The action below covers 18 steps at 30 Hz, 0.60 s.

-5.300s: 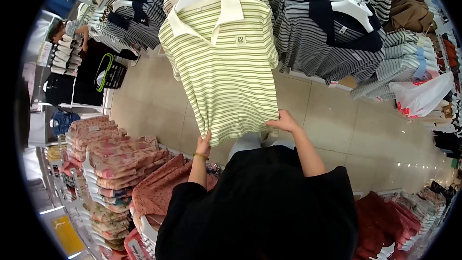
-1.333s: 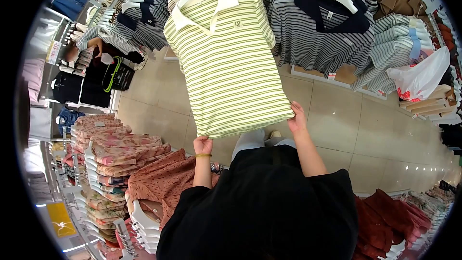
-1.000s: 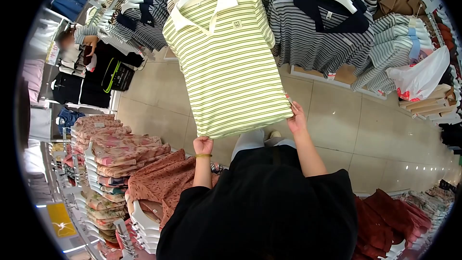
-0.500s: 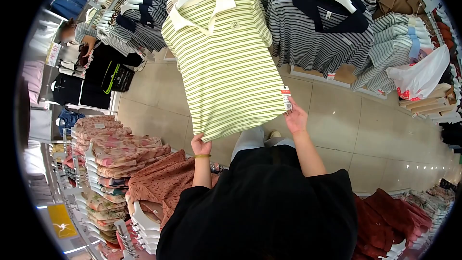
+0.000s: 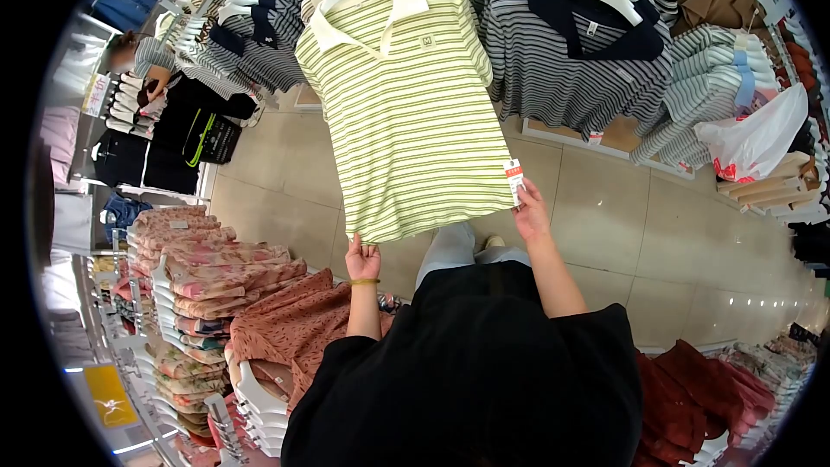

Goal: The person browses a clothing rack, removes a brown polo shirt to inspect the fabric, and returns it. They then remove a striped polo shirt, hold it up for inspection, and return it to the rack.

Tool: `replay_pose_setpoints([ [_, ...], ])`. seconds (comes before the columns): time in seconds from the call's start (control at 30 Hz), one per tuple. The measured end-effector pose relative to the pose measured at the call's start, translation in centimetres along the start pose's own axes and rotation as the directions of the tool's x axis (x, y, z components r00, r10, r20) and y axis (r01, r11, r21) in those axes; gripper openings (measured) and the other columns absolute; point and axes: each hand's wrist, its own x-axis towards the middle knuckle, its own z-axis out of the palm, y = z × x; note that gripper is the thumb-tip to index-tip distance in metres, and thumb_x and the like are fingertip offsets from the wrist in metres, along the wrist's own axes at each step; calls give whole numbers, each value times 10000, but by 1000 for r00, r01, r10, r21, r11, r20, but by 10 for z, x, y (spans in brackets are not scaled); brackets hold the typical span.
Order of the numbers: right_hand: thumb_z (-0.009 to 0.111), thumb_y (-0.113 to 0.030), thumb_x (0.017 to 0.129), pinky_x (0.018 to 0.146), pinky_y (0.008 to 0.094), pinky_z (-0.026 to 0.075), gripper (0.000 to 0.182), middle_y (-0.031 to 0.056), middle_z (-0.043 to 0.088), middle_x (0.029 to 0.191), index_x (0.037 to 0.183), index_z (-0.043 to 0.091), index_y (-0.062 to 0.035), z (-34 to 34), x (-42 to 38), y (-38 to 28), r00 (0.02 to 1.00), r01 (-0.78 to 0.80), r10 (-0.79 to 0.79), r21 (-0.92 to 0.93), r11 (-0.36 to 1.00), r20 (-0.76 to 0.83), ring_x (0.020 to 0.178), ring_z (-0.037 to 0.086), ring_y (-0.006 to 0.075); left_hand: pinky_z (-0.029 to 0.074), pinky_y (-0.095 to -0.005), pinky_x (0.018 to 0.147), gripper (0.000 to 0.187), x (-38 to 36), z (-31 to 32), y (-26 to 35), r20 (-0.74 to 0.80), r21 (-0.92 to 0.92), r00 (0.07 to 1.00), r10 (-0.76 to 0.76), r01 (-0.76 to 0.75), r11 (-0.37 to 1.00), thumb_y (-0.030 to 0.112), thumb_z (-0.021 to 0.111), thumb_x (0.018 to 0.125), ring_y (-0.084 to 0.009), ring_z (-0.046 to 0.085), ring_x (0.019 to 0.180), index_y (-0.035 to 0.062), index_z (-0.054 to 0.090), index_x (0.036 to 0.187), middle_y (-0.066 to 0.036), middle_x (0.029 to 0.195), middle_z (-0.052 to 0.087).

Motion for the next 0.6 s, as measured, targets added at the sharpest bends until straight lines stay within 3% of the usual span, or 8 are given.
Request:
replay_pose_setpoints([
  [0.27, 605, -87, 816, 556, 227, 386, 227, -2, 602, 869, 1032, 560, -141, -7, 4, -1, 996, -64, 64, 4, 998, -68, 695, 528, 77, 301, -221, 532, 113, -9, 16, -3, 4, -18, 1000, -2, 2, 1000, 123, 439, 928, -76, 266, 463, 30, 499, 950, 4, 701, 478],
  [0.4, 598, -98, 826, 558, 228, 379, 228, -14, 558, 800, 1044, 548, -139, -6, 2, 5, 994, -112, 111, -24, 993, -10, 659, 487, 78, 328, -231, 571, 135, -24, 40, -8, 73, 62, 997, -18, 13, 998, 151, 430, 936, -70, 264, 466, 36, 495, 967, 18, 667, 446],
  [0.47, 603, -110, 822, 557, 227, 399, 181, -2, 572, 770, 1001, 576, -103, -1, 0, 12, 989, -131, 140, -139, 982, 56, 626, 498, 73, 340, -239, 597, 149, -29, 46, -13, 327, 105, 937, -120, 90, 990, 174, 421, 944, -61, 260, 467, 48, 492, 979, 32, 646, 406],
  [0.5, 603, -110, 822, 557, 227, 399, 181, -2, 572, 770, 1001, 576, -103, 12, -7, 12, 989, -130, 139, -138, 982, 57, 626, 498, 73, 344, -226, 583, 155, -31, 52, -16, 382, 172, 912, -145, 84, 982, 182, 417, 948, -54, 268, 481, 59, 497, 999, 50, 617, 358],
  [0.53, 603, -108, 822, 575, 218, 405, 190, 5, 580, 779, 1009, 578, -92, 25, -15, 14, 981, -87, 129, -272, 958, 143, 648, 513, 77, 344, -226, 583, 155, -33, 58, -20, 383, 172, 912, -146, 84, 981, 182, 417, 948, -54, 268, 481, 59, 497, 999, 50, 617, 358],
  [0.6, 601, -108, 822, 632, 215, 421, 204, 17, 600, 819, 1023, 581, -79, 59, -38, 12, 926, 59, 131, -479, 876, 353, 716, 545, 83, 337, -201, 557, 152, -44, 82, -30, 368, 473, 923, -113, -81, 878, 184, 430, 945, -51, 283, 500, 62, 500, 1003, 63, 620, 384],
])
